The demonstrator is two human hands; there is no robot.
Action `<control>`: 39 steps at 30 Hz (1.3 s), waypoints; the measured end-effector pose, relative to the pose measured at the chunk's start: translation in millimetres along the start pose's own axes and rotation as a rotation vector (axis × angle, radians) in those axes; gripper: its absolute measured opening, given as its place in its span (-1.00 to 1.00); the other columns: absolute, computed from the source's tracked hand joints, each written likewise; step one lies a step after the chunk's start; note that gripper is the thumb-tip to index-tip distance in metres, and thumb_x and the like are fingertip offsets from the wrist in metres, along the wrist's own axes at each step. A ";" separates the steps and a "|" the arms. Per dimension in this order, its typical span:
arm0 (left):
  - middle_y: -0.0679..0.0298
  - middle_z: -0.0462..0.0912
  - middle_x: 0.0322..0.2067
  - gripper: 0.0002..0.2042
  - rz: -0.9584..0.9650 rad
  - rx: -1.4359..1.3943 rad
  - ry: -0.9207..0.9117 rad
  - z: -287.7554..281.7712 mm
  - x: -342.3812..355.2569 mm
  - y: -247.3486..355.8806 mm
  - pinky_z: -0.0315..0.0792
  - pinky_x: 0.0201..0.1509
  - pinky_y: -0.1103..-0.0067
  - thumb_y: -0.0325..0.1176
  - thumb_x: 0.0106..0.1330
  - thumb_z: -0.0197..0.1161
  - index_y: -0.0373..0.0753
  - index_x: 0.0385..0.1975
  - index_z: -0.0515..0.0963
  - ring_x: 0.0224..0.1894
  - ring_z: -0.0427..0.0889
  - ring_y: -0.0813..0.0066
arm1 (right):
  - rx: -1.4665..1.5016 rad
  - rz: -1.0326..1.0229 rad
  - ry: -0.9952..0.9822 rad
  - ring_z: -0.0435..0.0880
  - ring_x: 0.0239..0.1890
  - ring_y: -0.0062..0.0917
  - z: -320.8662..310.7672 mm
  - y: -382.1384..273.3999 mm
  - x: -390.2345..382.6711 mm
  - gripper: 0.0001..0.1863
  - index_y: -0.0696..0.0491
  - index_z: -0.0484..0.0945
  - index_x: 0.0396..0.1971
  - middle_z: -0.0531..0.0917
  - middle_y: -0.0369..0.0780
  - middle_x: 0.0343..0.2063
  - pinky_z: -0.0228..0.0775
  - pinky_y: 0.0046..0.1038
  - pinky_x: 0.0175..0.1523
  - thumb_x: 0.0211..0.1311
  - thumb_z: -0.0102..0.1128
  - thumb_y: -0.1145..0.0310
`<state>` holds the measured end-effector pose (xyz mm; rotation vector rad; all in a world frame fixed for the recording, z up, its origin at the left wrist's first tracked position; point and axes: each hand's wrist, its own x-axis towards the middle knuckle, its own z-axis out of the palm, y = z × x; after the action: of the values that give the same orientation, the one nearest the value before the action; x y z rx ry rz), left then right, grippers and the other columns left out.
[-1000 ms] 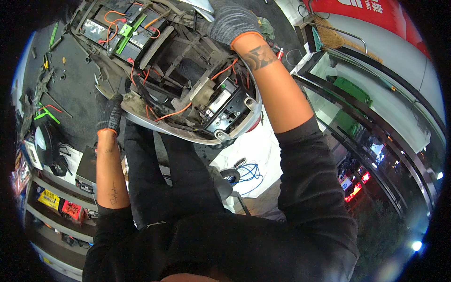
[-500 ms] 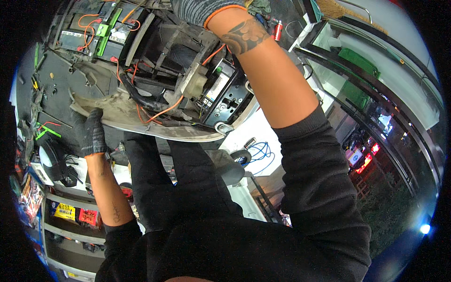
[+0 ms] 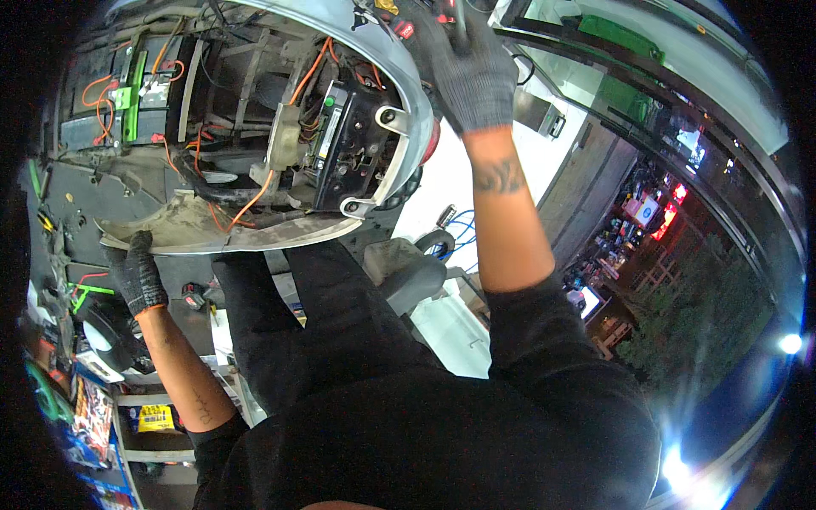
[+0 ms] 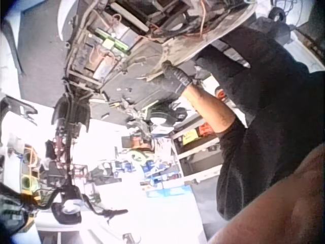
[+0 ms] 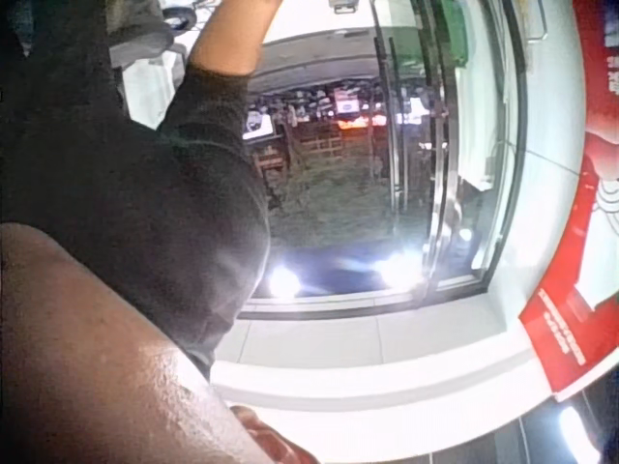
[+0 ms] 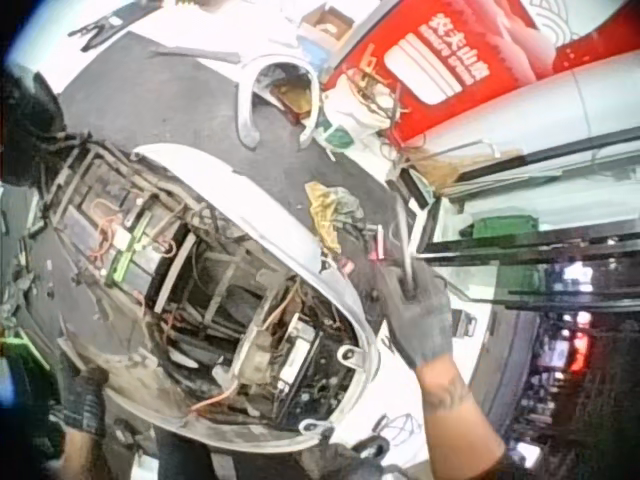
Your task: The person works on the internal components of a light-blue scooter with its seat removed. They use a screwdriver to remove fasteners, disconnect and reconnect wiring near the battery, and reposition the seat shell. The person also handles a black seat cushion and places it back onto the scooter frame.
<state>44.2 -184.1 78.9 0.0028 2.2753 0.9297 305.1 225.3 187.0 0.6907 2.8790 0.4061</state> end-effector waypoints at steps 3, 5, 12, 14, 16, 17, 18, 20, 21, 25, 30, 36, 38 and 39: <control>-0.06 0.41 0.25 -0.26 -0.038 0.001 0.003 2.6 6.3 -3.0 0.24 0.38 0.43 -0.48 0.13 0.34 -0.47 0.36 0.21 0.24 0.42 0.19 | 1.004 0.798 -0.113 0.65 -0.28 -0.43 9.6 -21.4 -69.0 -0.46 0.14 0.51 0.16 0.68 -0.14 -0.28 0.52 -0.42 -0.10 0.27 0.38 0.18; -0.06 0.42 0.25 -0.26 0.032 0.051 0.026 2.5 9.9 -8.9 0.24 0.38 0.43 -0.50 0.13 0.33 -0.47 0.36 0.20 0.23 0.43 0.19 | 1.061 0.890 -0.211 0.61 -0.30 -0.65 12.9 -48.9 -98.1 -0.51 0.19 0.52 0.16 0.69 -0.23 -0.33 0.50 -0.54 -0.10 0.41 0.23 0.15; 0.10 0.45 0.19 -0.26 -0.244 -0.140 -0.003 -10.1 20.2 -26.7 0.29 0.33 0.42 -0.53 0.11 0.35 -0.40 0.35 0.22 0.12 0.44 0.30 | 1.510 1.531 0.206 0.37 -0.67 -0.69 67.6 -36.5 -137.0 -0.49 0.24 0.62 -0.04 0.39 -0.39 -0.64 0.29 -0.56 -0.59 0.49 0.06 0.03; 0.04 0.33 0.34 -0.26 0.147 0.245 0.173 -9.2 9.2 -10.0 0.24 0.41 0.34 -0.38 0.16 0.39 -0.42 0.35 0.22 0.27 0.41 0.15 | 1.451 1.691 0.282 0.35 -0.68 -0.69 89.5 -19.3 -169.4 -0.52 0.19 0.64 -0.10 0.37 -0.39 -0.65 0.26 -0.55 -0.60 0.47 0.09 0.01; -0.02 0.24 0.39 -0.22 0.654 0.602 0.315 -13.5 10.4 31.7 0.16 0.48 0.31 -0.38 0.19 0.40 -0.39 0.40 0.16 0.36 0.31 0.09 | 1.453 1.800 0.260 0.34 -0.66 -0.67 109.2 -16.3 -206.2 -0.57 0.15 0.64 -0.13 0.37 -0.38 -0.65 0.24 -0.50 -0.58 0.46 0.09 0.04; -0.03 0.27 0.38 -0.23 0.709 0.468 0.314 -8.4 1.3 50.4 0.15 0.48 0.30 -0.36 0.24 0.39 -0.37 0.41 0.14 0.37 0.31 0.10 | 1.355 1.793 0.153 0.50 -0.60 -0.51 117.7 -19.6 -222.9 -0.52 0.19 0.63 -0.13 0.59 -0.24 -0.57 0.40 -0.39 -0.46 0.43 0.08 0.00; -0.06 0.24 0.38 -0.28 0.827 0.521 0.161 -6.7 -6.5 74.2 0.12 0.49 0.26 -0.33 0.31 0.33 -0.37 0.41 0.14 0.39 0.28 0.09 | 1.316 1.764 0.073 0.55 -0.55 -0.47 125.4 -25.1 -236.4 -0.48 0.19 0.63 -0.11 0.63 -0.18 -0.51 0.44 -0.38 -0.39 0.40 0.10 -0.05; -0.02 0.33 0.34 -0.45 0.942 0.474 -0.108 8.7 -23.7 116.7 0.17 0.47 0.25 -0.30 0.43 0.23 -0.39 0.33 0.27 0.37 0.33 0.16 | 1.324 1.779 0.014 0.63 -0.43 -0.43 138.4 -46.9 -252.3 -0.38 0.20 0.62 -0.07 0.68 -0.10 -0.43 0.49 -0.37 -0.28 0.33 0.15 -0.14; 0.05 0.42 0.29 -0.50 0.784 0.398 -0.237 23.8 -32.3 134.1 0.21 0.43 0.28 -0.29 0.44 0.23 -0.38 0.29 0.34 0.34 0.37 0.21 | 1.355 1.825 0.041 0.65 -0.37 -0.43 144.0 -61.1 -253.8 -0.33 0.21 0.62 -0.05 0.69 -0.08 -0.40 0.50 -0.37 -0.24 0.28 0.18 -0.19; 0.06 0.40 0.31 -0.48 0.897 0.567 -0.551 95.6 -72.9 182.1 0.23 0.42 0.33 -0.30 0.43 0.26 -0.37 0.31 0.33 0.35 0.36 0.24 | 1.468 1.828 0.125 0.58 -0.32 -0.57 158.8 -96.7 -243.8 -0.51 0.17 0.60 0.01 0.67 -0.22 -0.36 0.48 -0.49 -0.20 0.32 0.30 0.04; -0.11 0.16 0.43 -0.24 1.122 0.601 -0.568 182.4 -103.1 191.6 0.07 0.51 0.33 -0.27 0.39 0.30 -0.37 0.46 0.03 0.46 0.18 0.12 | 1.115 1.718 0.095 0.67 -0.34 -0.32 142.8 -84.8 -213.8 -0.48 0.14 0.59 0.02 0.69 -0.06 -0.38 0.53 -0.34 -0.18 0.33 0.18 -0.03; -0.11 0.15 0.42 -0.28 1.000 0.595 -0.569 212.1 -118.4 187.3 0.09 0.51 0.35 -0.32 0.45 0.20 -0.37 0.48 -0.03 0.43 0.22 0.14 | 1.089 1.558 -0.064 0.72 -0.31 -0.11 126.5 -83.2 -182.3 -0.62 -0.09 0.60 0.04 0.71 -0.04 -0.38 0.56 -0.06 -0.16 0.35 0.01 0.09; -0.10 0.19 0.40 -0.31 0.890 0.509 -0.612 215.9 -121.9 193.7 0.10 0.50 0.35 -0.34 0.46 0.17 -0.39 0.47 -0.02 0.41 0.25 0.14 | 1.173 1.514 0.023 0.71 -0.31 -0.11 135.2 -82.1 -191.7 -0.59 -0.08 0.59 0.07 0.71 -0.01 -0.36 0.55 -0.07 -0.16 0.35 0.03 0.05; -0.09 0.22 0.38 -0.34 0.733 0.413 -0.623 216.9 -126.4 194.5 0.11 0.49 0.36 -0.35 0.48 0.14 -0.42 0.45 0.00 0.39 0.27 0.14 | 1.135 1.559 0.093 0.71 -0.31 -0.11 142.4 -78.2 -195.8 -0.57 -0.10 0.59 0.08 0.71 -0.01 -0.35 0.55 -0.08 -0.16 0.35 0.03 0.02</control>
<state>223.1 65.2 160.7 1.1963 1.8149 0.6347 474.6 99.6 44.8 2.8866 1.6664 -1.1804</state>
